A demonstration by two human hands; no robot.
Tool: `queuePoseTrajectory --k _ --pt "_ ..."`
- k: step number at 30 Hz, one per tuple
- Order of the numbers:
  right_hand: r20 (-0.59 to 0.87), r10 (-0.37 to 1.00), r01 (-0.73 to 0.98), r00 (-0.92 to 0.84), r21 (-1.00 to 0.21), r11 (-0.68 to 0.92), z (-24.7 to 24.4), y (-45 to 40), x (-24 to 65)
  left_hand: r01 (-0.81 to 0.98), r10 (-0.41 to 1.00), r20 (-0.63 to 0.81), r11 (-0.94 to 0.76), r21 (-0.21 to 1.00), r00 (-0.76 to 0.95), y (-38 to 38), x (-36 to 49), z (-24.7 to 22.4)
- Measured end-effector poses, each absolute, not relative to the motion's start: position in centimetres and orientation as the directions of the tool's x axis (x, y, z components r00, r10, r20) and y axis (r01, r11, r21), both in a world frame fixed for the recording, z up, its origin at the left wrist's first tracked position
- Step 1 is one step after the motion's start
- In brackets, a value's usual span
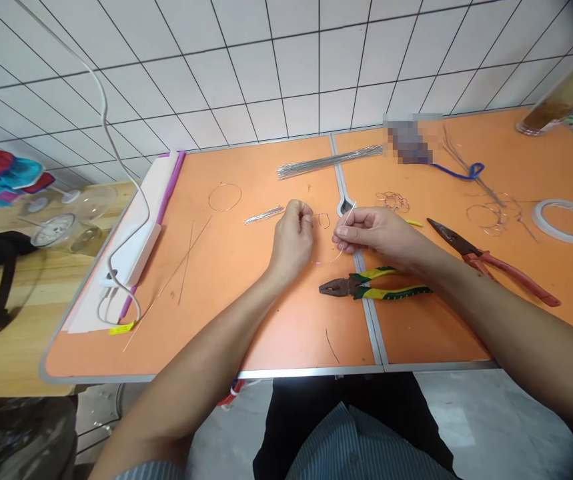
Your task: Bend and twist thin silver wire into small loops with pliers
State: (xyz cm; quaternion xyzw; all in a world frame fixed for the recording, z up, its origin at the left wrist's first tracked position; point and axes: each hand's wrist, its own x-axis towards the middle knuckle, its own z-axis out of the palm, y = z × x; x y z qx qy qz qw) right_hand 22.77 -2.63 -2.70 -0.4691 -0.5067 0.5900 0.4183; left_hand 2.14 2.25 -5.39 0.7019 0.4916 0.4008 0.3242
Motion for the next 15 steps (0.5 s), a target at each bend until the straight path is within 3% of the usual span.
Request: queuePoseTrajectory --k 5,10,15 --pt "-0.129 0.968 -0.097 -0.214 -0.984 -0.152 -2.7 -2.6 23.3 0.233 0.93 0.233 -0.303 0.924 0.283 2.1 2.2 -5.1" --pt "-0.118 0.972 -0.065 -0.203 -0.989 -0.133 -2.7 -2.5 23.6 0.036 0.951 -0.023 0.012 0.999 0.307 2.0 2.5 -4.5" --pt "-0.193 0.963 -0.067 -0.187 -0.976 -0.209 -2.5 -2.3 23.8 -0.17 0.923 -0.18 0.249 0.953 0.34 2.0 2.4 -4.1"
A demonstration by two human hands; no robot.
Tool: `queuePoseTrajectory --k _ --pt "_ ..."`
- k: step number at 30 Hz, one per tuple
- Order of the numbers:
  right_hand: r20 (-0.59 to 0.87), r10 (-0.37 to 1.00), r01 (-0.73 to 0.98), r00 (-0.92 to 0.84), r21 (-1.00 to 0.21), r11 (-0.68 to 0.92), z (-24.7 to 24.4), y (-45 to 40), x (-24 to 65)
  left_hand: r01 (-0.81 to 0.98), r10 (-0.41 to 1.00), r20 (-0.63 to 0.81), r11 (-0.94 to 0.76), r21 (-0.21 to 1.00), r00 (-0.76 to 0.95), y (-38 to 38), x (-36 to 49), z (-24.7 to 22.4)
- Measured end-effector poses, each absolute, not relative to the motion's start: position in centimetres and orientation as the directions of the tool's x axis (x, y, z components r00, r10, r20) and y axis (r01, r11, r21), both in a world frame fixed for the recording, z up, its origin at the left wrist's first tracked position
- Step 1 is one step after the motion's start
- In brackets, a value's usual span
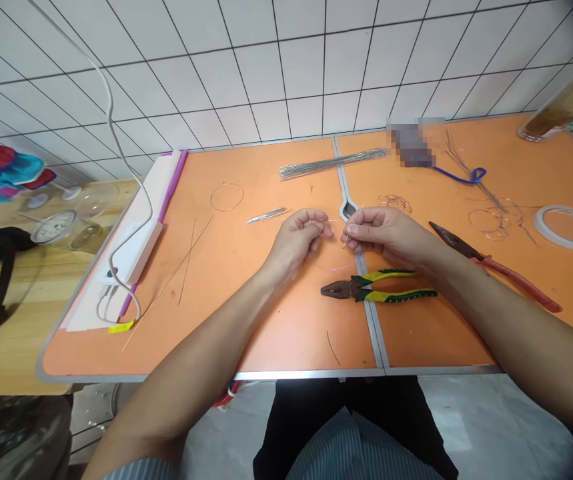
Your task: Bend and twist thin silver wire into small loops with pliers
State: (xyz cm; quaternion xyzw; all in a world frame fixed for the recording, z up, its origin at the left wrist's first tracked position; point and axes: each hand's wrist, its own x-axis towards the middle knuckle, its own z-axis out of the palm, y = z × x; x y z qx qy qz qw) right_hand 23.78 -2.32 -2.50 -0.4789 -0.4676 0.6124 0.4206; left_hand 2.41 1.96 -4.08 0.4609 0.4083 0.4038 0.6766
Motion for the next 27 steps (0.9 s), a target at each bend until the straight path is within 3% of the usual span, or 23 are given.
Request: queuePoseTrajectory --k 3,8,12,27 --pt "-0.224 0.954 -0.081 -0.2 -0.966 -0.244 -2.6 -2.2 23.9 -0.215 0.895 -0.254 0.347 0.913 0.367 2.1 2.3 -4.0" --pt "-0.142 0.959 0.027 -0.245 -0.99 -0.14 -2.7 -2.1 23.9 -0.284 0.838 -0.337 0.479 0.831 0.428 2.6 2.0 -3.8" --pt "-0.159 0.963 0.057 -0.218 -0.987 -0.15 -2.8 -2.0 23.5 -0.332 0.788 -0.397 0.575 0.748 0.47 2.6 1.6 -3.5" --pt "-0.12 0.977 0.055 -0.178 -0.992 -0.112 -2.8 -1.8 22.8 -0.32 0.876 -0.325 0.441 0.838 0.356 2.9 1.8 -4.1"
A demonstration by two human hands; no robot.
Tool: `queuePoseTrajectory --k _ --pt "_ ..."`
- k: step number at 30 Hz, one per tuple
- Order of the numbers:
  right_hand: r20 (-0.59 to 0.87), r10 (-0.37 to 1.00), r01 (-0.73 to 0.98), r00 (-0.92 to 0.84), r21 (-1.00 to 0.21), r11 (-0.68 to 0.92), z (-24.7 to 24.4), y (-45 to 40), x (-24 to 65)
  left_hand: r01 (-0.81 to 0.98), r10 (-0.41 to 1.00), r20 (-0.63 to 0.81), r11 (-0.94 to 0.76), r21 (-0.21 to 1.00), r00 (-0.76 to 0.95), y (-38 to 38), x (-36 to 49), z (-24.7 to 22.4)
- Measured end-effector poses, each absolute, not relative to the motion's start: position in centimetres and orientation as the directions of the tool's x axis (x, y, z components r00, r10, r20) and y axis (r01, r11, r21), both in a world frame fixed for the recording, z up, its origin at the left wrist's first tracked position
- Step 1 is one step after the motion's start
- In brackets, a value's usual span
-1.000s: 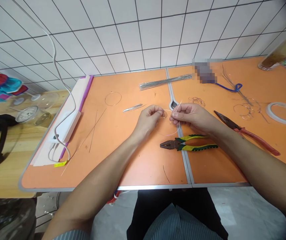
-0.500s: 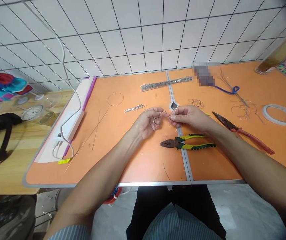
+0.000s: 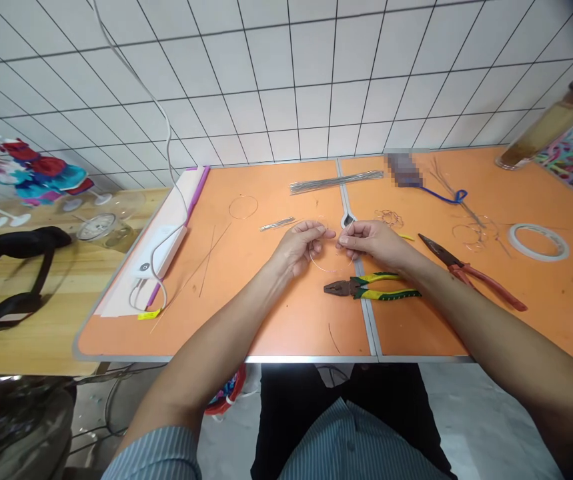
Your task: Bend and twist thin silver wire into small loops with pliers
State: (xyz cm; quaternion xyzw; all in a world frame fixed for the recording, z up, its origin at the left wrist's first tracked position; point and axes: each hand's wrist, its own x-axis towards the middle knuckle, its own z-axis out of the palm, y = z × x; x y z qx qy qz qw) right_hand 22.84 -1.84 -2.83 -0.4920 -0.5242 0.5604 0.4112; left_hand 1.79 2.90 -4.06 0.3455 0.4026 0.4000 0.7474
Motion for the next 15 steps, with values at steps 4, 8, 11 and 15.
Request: queuePoseTrajectory --k 4,8,11,15 --pt "-0.067 0.985 0.052 -0.161 -0.997 -0.059 -3.1 -1.6 22.8 -0.266 0.871 -0.322 0.432 0.862 0.37 3.0 1.8 -4.2" --pt "-0.051 0.991 0.057 -0.123 -0.997 -0.045 -3.3 -1.4 22.7 -0.244 0.876 -0.309 0.413 0.877 0.371 3.0 1.8 -4.4" --pt "-0.023 0.997 0.062 -0.076 -0.998 -0.018 -3.4 -1.4 22.5 -0.229 0.893 -0.288 0.378 0.897 0.347 2.9 1.5 -4.4" --pt "0.067 0.998 0.085 0.018 -0.994 0.066 -3.2 -1.5 22.1 -0.204 0.919 -0.247 0.318 0.926 0.308 2.9 0.8 -3.9"
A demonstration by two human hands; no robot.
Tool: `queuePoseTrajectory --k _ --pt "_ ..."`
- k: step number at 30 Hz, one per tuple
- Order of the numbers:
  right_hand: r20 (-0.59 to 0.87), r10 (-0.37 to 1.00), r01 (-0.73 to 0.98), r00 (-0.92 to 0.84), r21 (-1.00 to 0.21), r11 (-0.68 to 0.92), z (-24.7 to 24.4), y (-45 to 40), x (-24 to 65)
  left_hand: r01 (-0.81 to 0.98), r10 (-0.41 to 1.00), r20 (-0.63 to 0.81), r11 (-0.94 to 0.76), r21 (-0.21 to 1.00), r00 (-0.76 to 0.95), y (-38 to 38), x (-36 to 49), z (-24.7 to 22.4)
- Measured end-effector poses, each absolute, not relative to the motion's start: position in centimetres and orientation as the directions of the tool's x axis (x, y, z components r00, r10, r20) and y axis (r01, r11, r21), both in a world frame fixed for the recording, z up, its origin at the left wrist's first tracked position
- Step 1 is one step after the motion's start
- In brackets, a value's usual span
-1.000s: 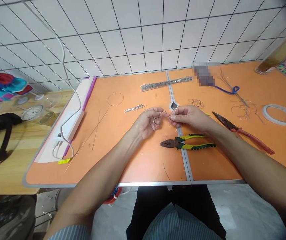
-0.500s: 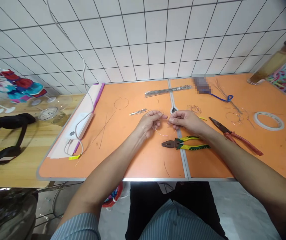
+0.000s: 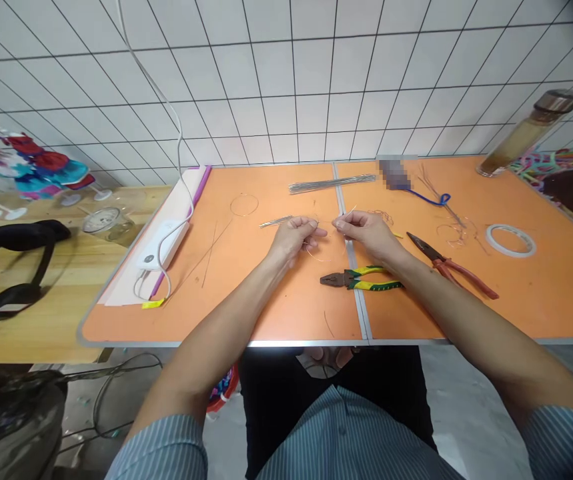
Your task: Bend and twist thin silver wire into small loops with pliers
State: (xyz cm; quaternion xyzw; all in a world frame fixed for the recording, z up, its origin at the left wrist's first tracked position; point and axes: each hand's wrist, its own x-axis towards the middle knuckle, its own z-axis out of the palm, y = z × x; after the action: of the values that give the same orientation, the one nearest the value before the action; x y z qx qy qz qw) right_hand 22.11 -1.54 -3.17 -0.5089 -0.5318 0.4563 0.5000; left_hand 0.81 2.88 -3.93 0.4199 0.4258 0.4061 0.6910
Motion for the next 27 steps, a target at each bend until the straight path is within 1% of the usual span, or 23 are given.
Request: queuePoseTrajectory --k 5,9,13,18,23,27 --pt "0.171 0.981 0.127 0.092 -0.979 0.159 -2.8 -1.8 21.8 -0.168 0.923 -0.23 0.291 0.942 0.308 2.6 0.4 -3.4" --pt "0.263 0.958 0.204 0.111 -0.95 0.237 -2.7 -2.0 21.7 -0.135 0.886 -0.259 0.331 0.934 0.384 1.8 0.9 -3.2" --pt "0.351 0.932 0.277 0.095 -0.908 0.314 -2.9 -2.1 21.7 -0.126 0.858 -0.291 0.374 0.919 0.424 1.0 1.3 -3.0" --pt "0.398 0.913 0.33 0.087 -0.877 0.35 -3.5 -2.3 21.6 -0.127 0.851 -0.312 0.397 0.909 0.423 0.7 1.4 -3.2" --pt "0.486 0.872 0.436 0.063 -0.799 0.414 -3.7 -2.6 21.6 -0.13 0.86 -0.308 0.389 0.912 0.408 0.6 1.5 -3.2" --pt "0.529 0.848 0.453 0.036 -0.765 0.458 -3.4 -2.8 21.8 -0.114 0.863 -0.291 0.366 0.924 0.414 0.3 1.5 -3.0"
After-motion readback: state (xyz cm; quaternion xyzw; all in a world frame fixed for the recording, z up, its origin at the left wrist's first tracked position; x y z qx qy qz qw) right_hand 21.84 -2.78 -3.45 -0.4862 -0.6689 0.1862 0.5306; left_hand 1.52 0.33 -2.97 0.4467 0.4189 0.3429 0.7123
